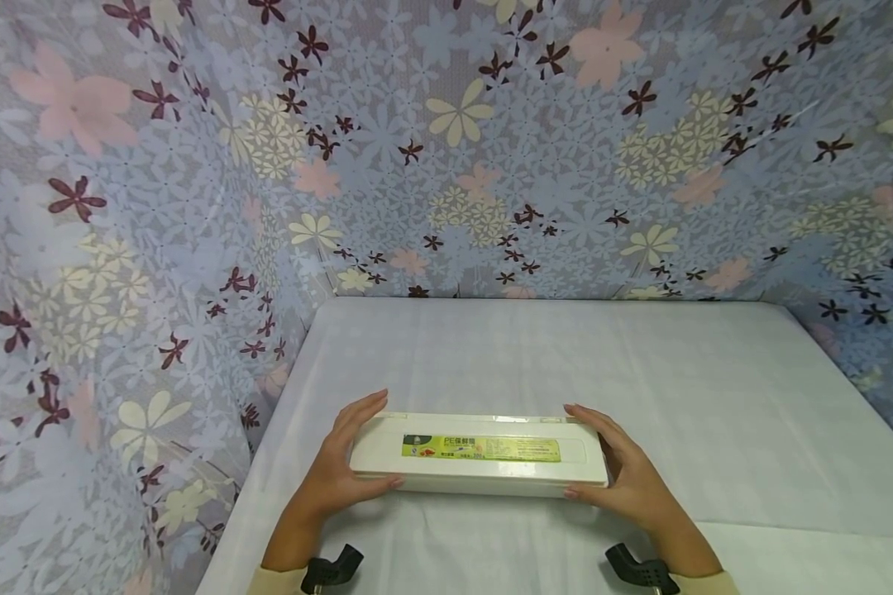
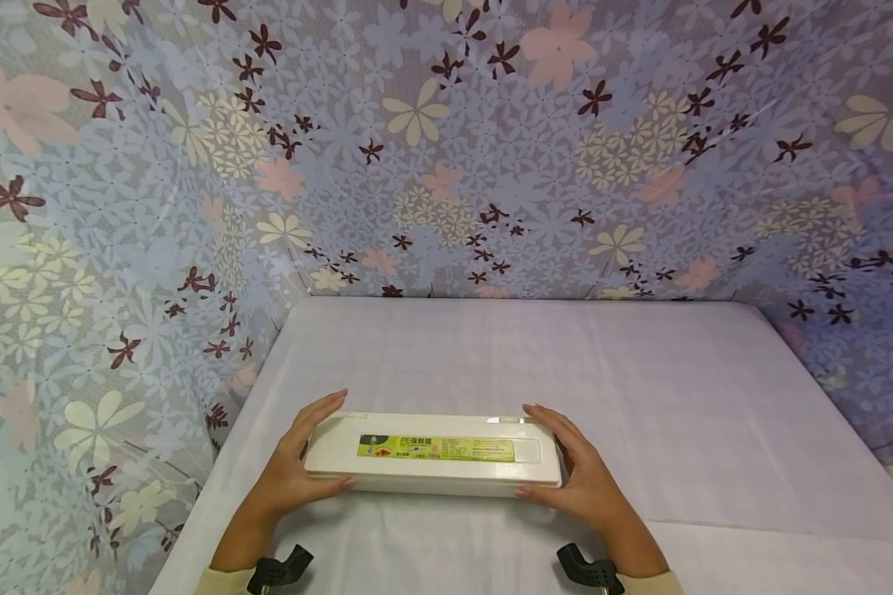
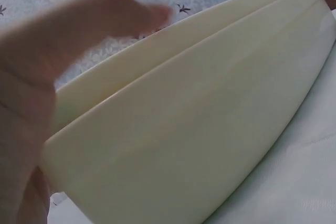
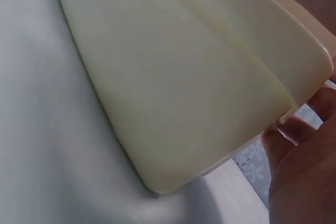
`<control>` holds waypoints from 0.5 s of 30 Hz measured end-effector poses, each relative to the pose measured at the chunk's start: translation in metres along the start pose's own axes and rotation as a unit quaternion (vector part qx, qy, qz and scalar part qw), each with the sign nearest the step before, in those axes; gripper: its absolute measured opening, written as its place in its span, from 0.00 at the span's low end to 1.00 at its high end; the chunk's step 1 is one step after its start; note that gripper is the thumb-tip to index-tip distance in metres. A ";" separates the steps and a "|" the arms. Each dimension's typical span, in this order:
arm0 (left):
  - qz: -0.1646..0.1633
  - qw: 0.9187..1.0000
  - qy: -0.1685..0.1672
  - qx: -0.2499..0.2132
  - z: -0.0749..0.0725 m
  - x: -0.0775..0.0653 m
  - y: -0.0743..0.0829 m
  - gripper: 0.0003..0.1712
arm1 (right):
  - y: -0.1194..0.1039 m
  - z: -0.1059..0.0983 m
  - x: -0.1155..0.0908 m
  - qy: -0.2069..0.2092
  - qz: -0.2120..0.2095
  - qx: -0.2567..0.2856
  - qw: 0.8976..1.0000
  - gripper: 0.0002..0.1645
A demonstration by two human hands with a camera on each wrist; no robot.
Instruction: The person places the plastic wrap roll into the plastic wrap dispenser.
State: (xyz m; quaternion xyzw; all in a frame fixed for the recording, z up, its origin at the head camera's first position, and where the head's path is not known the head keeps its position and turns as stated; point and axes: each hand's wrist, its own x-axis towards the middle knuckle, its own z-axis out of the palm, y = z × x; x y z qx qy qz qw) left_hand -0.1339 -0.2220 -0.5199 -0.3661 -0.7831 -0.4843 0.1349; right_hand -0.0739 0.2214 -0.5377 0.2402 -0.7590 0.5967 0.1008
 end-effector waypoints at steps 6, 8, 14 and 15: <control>-0.031 0.999 -0.007 0.037 -0.004 0.001 0.006 0.54 | -0.005 -0.002 -0.002 0.004 -0.015 -0.054 0.998 0.66; -0.033 0.997 -0.012 0.062 -0.005 0.002 0.008 0.52 | -0.008 -0.004 -0.003 0.007 -0.009 -0.103 0.995 0.64; 0.002 0.985 -0.034 0.167 -0.009 0.012 0.010 0.48 | -0.019 -0.016 0.002 -0.002 -0.016 -0.243 0.970 0.60; 0.009 0.982 -0.037 0.186 -0.010 0.015 0.011 0.47 | -0.021 -0.018 0.004 -0.009 -0.015 -0.256 0.967 0.60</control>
